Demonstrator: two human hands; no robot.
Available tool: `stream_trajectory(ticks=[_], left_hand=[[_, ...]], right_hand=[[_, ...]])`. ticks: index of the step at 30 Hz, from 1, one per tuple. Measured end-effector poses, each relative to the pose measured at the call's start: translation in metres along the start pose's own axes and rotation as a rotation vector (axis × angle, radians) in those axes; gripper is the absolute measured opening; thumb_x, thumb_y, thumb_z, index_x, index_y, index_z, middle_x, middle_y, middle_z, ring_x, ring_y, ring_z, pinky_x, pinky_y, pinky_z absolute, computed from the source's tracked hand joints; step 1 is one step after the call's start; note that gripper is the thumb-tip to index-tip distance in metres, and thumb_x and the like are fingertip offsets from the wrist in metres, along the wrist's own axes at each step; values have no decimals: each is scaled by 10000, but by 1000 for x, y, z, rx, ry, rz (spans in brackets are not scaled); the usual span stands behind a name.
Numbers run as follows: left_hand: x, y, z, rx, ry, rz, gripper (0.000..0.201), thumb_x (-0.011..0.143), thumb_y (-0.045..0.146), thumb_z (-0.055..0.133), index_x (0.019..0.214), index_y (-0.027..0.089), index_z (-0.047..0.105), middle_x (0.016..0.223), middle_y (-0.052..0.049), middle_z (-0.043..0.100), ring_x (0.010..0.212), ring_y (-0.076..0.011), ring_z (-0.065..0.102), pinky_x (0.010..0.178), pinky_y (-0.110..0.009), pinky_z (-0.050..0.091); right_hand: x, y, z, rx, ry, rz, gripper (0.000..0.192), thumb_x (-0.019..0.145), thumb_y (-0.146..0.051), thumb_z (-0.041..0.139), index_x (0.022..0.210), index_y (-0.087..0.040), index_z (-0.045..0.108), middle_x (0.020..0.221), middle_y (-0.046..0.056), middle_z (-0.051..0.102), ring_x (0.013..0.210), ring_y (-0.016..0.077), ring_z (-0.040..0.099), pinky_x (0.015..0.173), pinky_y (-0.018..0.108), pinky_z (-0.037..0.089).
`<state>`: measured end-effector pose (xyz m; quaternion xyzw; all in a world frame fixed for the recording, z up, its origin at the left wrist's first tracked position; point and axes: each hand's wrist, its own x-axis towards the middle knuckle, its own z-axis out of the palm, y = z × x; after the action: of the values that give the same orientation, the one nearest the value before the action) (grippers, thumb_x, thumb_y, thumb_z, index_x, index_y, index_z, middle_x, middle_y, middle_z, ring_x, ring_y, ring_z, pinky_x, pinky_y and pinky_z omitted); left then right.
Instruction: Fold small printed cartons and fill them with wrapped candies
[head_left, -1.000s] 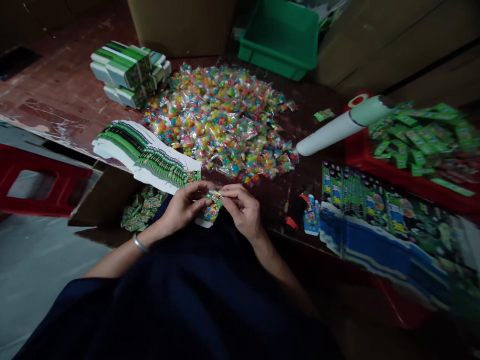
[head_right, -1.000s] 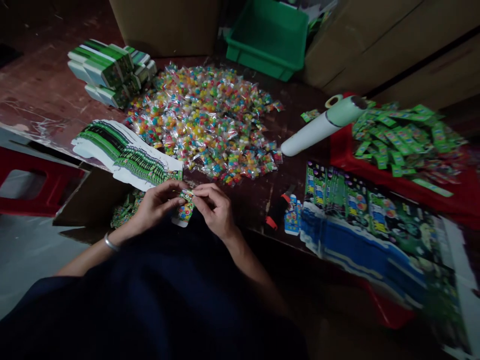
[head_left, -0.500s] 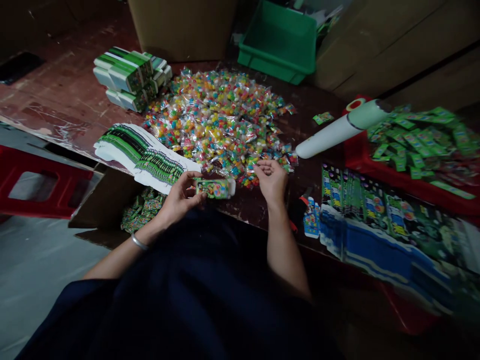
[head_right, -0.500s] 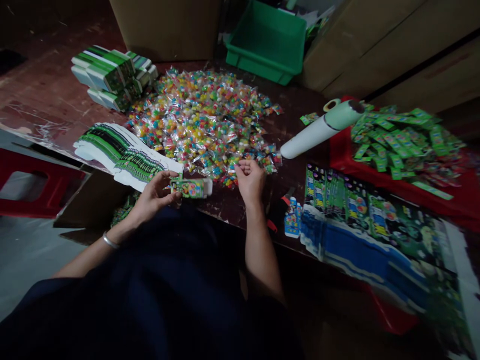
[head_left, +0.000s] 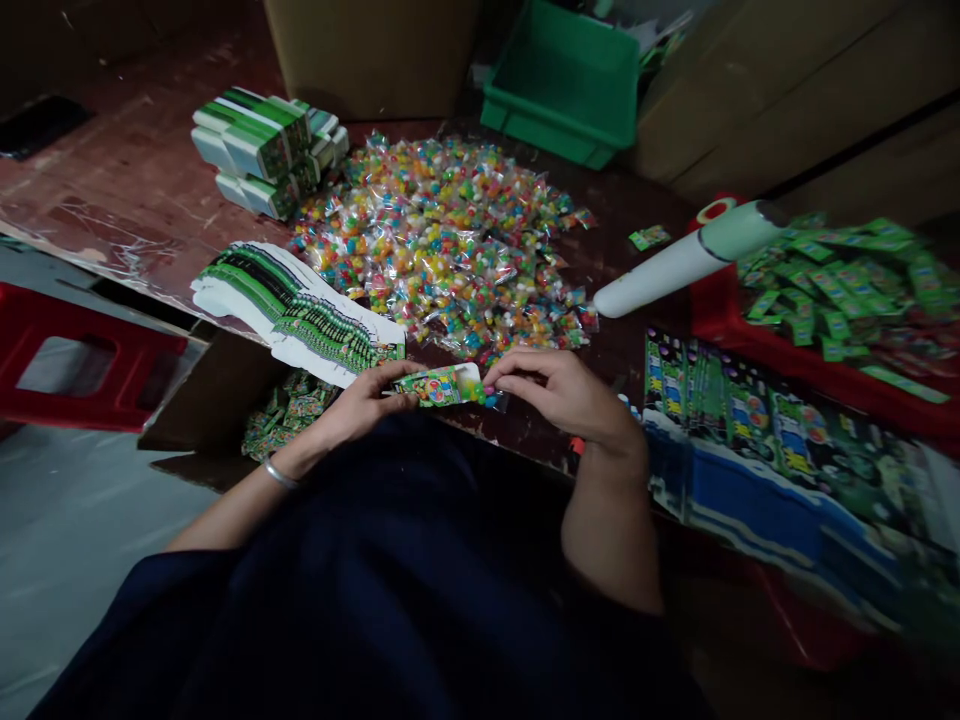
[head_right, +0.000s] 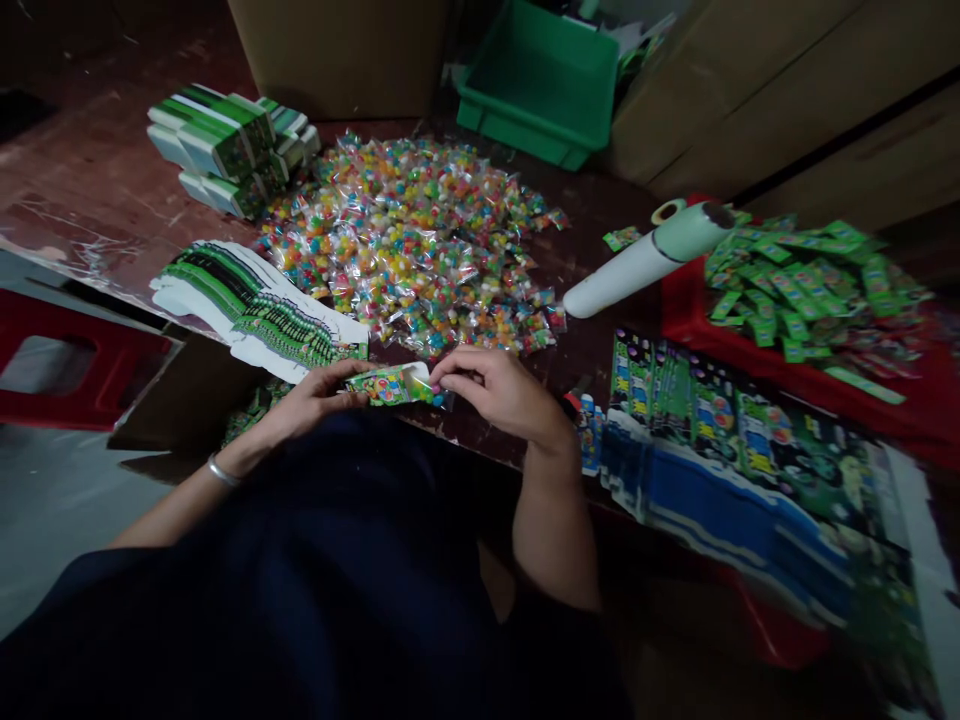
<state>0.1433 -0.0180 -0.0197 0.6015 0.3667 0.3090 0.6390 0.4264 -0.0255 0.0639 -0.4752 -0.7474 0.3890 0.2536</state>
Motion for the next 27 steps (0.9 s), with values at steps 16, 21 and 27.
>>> stream_trajectory(ticks=[16, 21, 27], left_hand=[[-3, 15, 31, -259, 94, 105, 626, 824, 224, 839, 1401, 295, 606, 1147, -51, 655, 778, -120, 638, 706, -262, 580], [-4, 15, 35, -360, 77, 75, 410, 805, 238, 862, 1184, 209, 707, 1029, -46, 701, 796, -139, 672, 738, -267, 581], [-1, 11, 36, -312, 71, 11, 328, 790, 287, 874, 1052, 167, 718, 943, -41, 708, 724, -128, 645, 687, -265, 552]], right_hand=[[-16, -13, 55, -38, 570, -81, 164, 923, -314, 746, 1081, -313, 790, 1163, 64, 749, 1073, 257, 717, 831, 386, 651], [-15, 4, 99, 271, 554, 10, 245, 905, -382, 767, 1126, -279, 741, 1207, 66, 704, 992, 214, 732, 819, 334, 646], [-10, 10, 115, 248, 617, 32, 155, 936, -386, 716, 888, -239, 708, 1093, 62, 732, 970, 218, 735, 824, 350, 619]])
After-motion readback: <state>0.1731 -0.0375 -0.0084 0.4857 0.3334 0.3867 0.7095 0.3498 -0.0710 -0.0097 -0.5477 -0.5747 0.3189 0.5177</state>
